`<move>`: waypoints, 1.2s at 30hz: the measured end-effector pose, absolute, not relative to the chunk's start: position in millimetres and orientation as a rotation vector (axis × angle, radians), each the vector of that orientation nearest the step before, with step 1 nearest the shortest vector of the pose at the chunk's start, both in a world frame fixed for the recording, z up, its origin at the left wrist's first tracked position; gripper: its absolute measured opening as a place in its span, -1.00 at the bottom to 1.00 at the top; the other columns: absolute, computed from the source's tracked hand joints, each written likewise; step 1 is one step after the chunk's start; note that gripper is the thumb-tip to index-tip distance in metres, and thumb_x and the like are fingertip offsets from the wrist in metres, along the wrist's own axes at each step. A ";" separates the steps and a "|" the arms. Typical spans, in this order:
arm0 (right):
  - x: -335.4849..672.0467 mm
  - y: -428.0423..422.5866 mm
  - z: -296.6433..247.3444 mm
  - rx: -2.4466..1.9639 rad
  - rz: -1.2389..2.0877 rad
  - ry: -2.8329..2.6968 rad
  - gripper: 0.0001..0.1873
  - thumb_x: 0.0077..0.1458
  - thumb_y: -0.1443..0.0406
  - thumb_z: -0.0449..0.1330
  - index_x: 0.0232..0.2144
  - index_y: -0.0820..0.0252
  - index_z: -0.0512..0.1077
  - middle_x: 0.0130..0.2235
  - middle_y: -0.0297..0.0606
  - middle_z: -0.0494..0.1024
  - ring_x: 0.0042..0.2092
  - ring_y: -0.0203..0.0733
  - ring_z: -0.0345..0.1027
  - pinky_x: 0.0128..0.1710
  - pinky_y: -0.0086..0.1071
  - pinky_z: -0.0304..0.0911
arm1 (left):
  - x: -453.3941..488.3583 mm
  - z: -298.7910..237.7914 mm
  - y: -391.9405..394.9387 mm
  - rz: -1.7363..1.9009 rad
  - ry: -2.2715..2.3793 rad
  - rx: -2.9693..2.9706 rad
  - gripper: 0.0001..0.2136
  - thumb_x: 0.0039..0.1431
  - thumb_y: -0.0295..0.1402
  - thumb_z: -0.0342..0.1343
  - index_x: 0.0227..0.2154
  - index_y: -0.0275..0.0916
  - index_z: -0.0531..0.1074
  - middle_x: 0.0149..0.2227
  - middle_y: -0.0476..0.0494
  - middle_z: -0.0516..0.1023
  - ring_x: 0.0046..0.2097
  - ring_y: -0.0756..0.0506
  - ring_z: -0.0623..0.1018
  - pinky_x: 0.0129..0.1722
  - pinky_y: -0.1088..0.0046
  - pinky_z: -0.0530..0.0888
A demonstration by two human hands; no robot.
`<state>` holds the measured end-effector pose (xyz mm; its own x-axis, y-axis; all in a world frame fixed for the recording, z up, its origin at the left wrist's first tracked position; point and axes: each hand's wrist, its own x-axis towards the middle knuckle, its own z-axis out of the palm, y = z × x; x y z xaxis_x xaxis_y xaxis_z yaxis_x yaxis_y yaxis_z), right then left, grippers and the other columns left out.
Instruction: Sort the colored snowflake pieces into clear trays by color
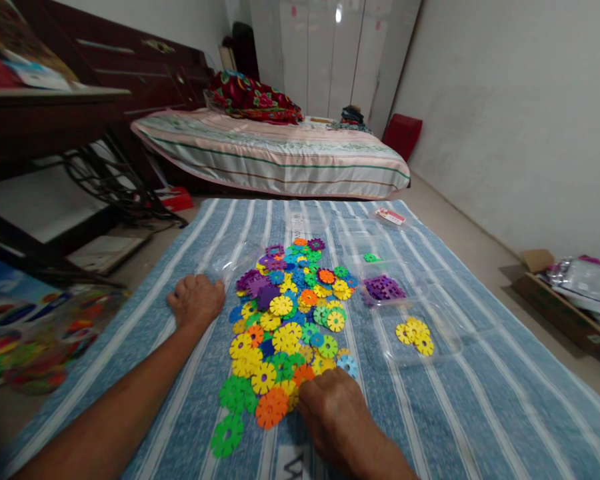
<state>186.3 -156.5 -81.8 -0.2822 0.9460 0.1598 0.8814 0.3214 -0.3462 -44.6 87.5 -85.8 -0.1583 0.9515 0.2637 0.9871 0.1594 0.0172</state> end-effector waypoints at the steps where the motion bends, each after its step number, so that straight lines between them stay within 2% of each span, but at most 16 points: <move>1: 184.9 -158.6 -81.8 -1.616 0.288 -2.262 -0.87 0.18 0.35 0.09 -0.42 0.13 0.36 -0.40 -0.31 0.53 -0.35 -0.24 0.38 -0.33 -0.39 0.05 | -44.3 -85.4 87.6 -0.269 -2.248 -1.905 -0.53 0.23 -0.22 -0.20 -0.02 -0.49 0.38 0.02 -0.53 0.41 0.09 -0.37 0.31 -0.03 0.09 0.25; 9: 172.3 -177.5 -83.8 -1.453 0.311 -2.268 -0.91 0.10 0.35 0.09 -0.45 0.11 0.33 -0.44 -0.33 0.49 -0.40 -0.23 0.30 -0.38 -0.38 0.00 | -41.3 -82.9 86.4 -0.285 -2.256 -1.926 -0.52 0.24 -0.24 -0.19 -0.01 -0.55 0.38 0.03 -0.57 0.40 0.10 -0.40 0.31 -0.02 0.04 0.25; 15: 183.6 -177.6 -78.9 -1.555 0.233 -2.218 -0.86 0.12 0.37 0.09 -0.48 0.11 0.33 -0.47 -0.34 0.49 -0.41 -0.24 0.30 -0.38 -0.37 -0.01 | -42.8 -84.8 87.3 -0.389 -2.247 -1.966 -0.53 0.23 -0.26 -0.14 -0.01 -0.59 0.39 0.01 -0.65 0.40 0.10 -0.46 0.32 -0.03 -0.04 0.25; 19: 203.1 -171.9 -80.8 -1.707 0.146 -2.129 -0.81 0.18 0.37 0.05 -0.46 0.12 0.36 -0.48 -0.34 0.48 -0.43 -0.25 0.30 -0.37 -0.38 0.00 | -42.9 -86.2 88.6 -0.355 -2.252 -1.943 -0.54 0.22 -0.25 -0.14 -0.02 -0.56 0.38 0.02 -0.62 0.40 0.11 -0.44 0.32 -0.01 -0.03 0.26; 25: 219.1 -162.4 -83.6 -2.018 -0.011 -1.960 -0.89 0.15 0.39 0.13 -0.34 0.13 0.44 -0.35 -0.27 0.52 -0.30 -0.15 0.33 -0.32 -0.36 0.07 | -43.2 -87.4 90.0 -0.323 -2.263 -1.918 -0.57 0.22 -0.24 -0.14 -0.04 -0.49 0.39 0.04 -0.57 0.41 0.12 -0.41 0.33 0.00 0.02 0.27; 29: 218.9 -156.9 -81.3 -2.169 0.026 -1.972 -0.82 0.07 0.42 0.21 -0.24 0.13 0.47 -0.25 -0.21 0.53 -0.21 -0.07 0.35 -0.28 -0.32 0.12 | -42.4 -85.5 89.0 -0.290 -2.270 -1.910 -0.56 0.22 -0.24 -0.15 -0.03 -0.50 0.38 0.04 -0.56 0.41 0.12 -0.40 0.32 0.00 0.03 0.27; 36: 217.2 -155.1 -81.1 -2.193 0.122 -1.939 -0.80 0.03 0.47 0.20 -0.28 0.13 0.48 -0.24 -0.22 0.52 -0.19 -0.08 0.35 -0.26 -0.33 0.18 | -43.4 -87.0 88.7 -0.324 -2.227 -1.909 -0.55 0.23 -0.24 -0.15 -0.04 -0.52 0.39 0.01 -0.58 0.42 0.09 -0.41 0.34 -0.02 0.01 0.28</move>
<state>217.2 -155.1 -81.1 0.1304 0.9884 0.0778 0.9709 -0.1115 -0.2118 -43.4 88.7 -87.0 -0.1526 0.9468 0.2834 0.9883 0.1467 0.0420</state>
